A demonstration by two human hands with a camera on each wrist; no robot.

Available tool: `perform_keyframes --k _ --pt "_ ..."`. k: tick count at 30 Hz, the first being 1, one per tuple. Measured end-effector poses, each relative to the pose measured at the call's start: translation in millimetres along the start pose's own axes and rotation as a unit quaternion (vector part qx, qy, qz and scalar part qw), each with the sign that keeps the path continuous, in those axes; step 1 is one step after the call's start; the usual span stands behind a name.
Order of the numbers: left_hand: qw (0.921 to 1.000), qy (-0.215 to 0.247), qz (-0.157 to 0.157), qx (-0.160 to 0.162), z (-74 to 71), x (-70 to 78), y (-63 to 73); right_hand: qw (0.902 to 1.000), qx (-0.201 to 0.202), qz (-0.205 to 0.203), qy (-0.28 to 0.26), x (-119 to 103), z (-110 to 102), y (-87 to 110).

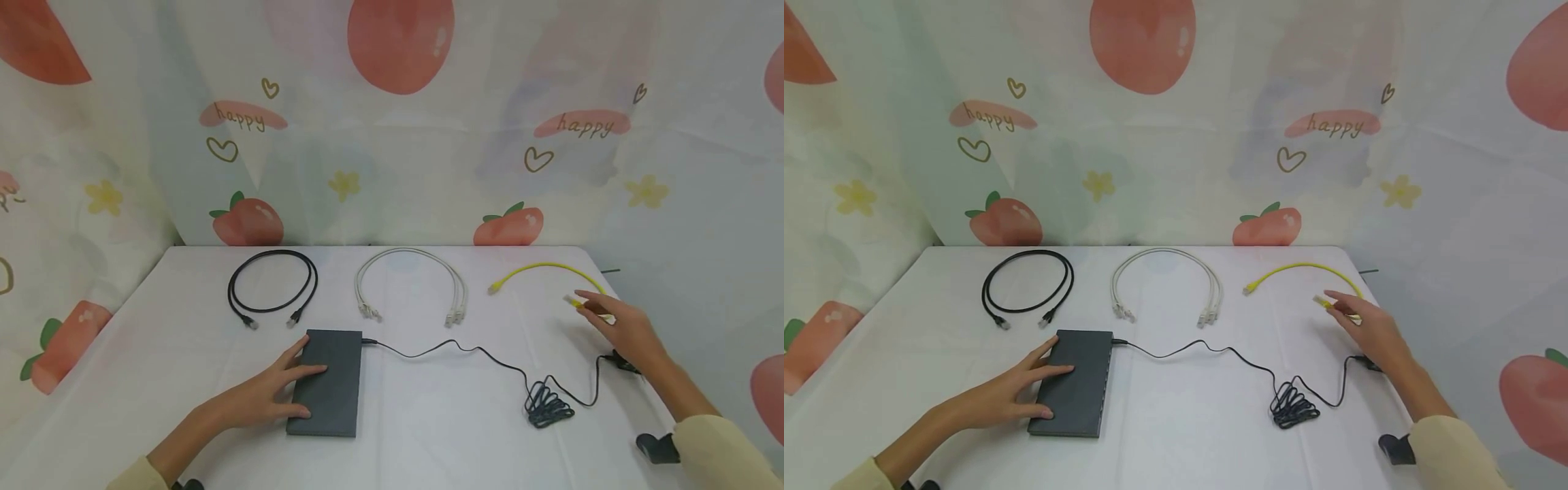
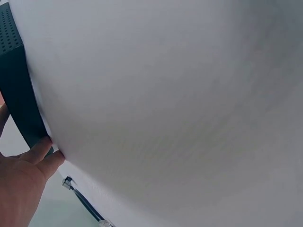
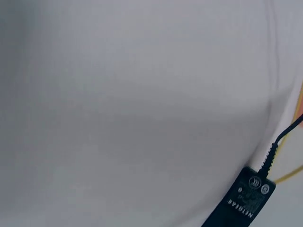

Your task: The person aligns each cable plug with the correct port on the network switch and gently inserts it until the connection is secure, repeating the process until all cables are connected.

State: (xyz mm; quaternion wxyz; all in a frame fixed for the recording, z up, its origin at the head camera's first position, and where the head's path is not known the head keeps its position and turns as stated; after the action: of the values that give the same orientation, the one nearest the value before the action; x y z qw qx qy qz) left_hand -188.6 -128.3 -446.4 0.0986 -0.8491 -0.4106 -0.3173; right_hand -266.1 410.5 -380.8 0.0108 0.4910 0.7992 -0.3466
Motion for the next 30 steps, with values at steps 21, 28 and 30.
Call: perform_keyframes --k 21,28,30 --pt "1.0 -0.002 -0.006 -0.001 -0.8 -4.7 -1.0 0.9824 0.177 -0.031 -0.052 -51 -23 4.1" --pt "0.9999 0.006 -0.008 -0.005 1.8 -6.4 -0.4 0.9914 0.116 -0.017 -0.059 -64 -21 4.4" --pt "0.9999 0.009 -0.007 -0.006 2.7 -6.4 -0.5 0.9952 0.076 -0.011 -0.061 -66 -16 6.7"
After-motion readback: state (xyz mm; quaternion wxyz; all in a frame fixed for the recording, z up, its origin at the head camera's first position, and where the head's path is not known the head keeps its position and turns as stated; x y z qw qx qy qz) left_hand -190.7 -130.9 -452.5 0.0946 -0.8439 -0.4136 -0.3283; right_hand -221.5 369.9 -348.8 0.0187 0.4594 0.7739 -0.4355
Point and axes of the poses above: each hand's wrist, its own y-axis away from the middle knuckle, its own z-axis out of the palm, x = y × z, the point moved 9 cm from there along -y, towards the middle knuckle, and after that the axes turned 8 degrees about -y, right-handed, at the moved point
